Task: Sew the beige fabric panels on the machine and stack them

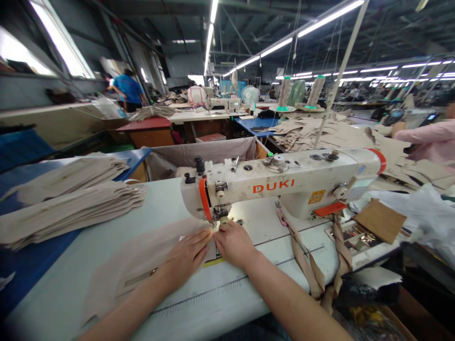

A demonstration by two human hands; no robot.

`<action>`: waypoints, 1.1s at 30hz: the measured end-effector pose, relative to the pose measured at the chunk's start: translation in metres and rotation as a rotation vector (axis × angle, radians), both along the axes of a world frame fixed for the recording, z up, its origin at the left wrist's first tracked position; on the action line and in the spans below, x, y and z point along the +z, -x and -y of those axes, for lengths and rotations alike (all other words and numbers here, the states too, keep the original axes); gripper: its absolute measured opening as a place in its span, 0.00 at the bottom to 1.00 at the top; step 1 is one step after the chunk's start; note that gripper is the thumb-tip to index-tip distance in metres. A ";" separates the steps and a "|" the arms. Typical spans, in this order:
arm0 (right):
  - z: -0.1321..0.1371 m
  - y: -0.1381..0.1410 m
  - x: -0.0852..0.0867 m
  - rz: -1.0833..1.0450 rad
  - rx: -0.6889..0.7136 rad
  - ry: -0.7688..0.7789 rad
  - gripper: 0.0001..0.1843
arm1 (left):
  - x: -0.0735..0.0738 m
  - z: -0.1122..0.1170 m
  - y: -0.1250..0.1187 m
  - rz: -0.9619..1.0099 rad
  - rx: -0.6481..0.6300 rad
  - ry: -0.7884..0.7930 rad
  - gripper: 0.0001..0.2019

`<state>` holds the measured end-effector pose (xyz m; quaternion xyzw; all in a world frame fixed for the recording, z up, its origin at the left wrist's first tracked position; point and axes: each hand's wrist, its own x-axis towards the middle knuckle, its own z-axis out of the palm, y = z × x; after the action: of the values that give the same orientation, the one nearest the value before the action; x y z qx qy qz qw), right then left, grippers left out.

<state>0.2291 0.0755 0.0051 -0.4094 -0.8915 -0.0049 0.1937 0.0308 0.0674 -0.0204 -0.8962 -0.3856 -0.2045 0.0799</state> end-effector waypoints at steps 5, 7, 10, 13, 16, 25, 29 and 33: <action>-0.001 0.001 0.002 0.007 -0.026 0.021 0.11 | 0.002 -0.004 -0.003 0.013 -0.023 0.005 0.17; -0.001 0.001 0.001 0.009 -0.025 0.022 0.11 | 0.001 -0.003 -0.002 0.005 -0.024 -0.015 0.17; -0.001 0.001 -0.001 0.008 -0.022 0.021 0.11 | -0.001 -0.003 -0.001 0.009 -0.028 -0.021 0.18; -0.001 0.001 -0.001 0.004 -0.028 0.025 0.11 | -0.002 -0.005 -0.001 0.025 -0.032 -0.001 0.18; -0.001 0.002 0.001 0.008 -0.043 0.033 0.10 | 0.001 -0.007 -0.002 0.022 -0.028 0.008 0.18; -0.002 0.002 0.000 0.031 -0.051 0.014 0.11 | -0.001 -0.011 -0.001 0.052 -0.032 0.047 0.18; 0.000 0.002 -0.002 0.030 -0.039 -0.002 0.10 | -0.001 -0.011 0.001 0.067 -0.048 0.051 0.17; 0.000 0.001 -0.002 0.035 -0.032 -0.014 0.11 | 0.000 -0.009 0.001 0.090 -0.049 0.045 0.17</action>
<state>0.2278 0.0750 0.0028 -0.4221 -0.8881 -0.0213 0.1806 0.0301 0.0766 -0.0199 -0.8968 -0.3711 -0.2377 0.0375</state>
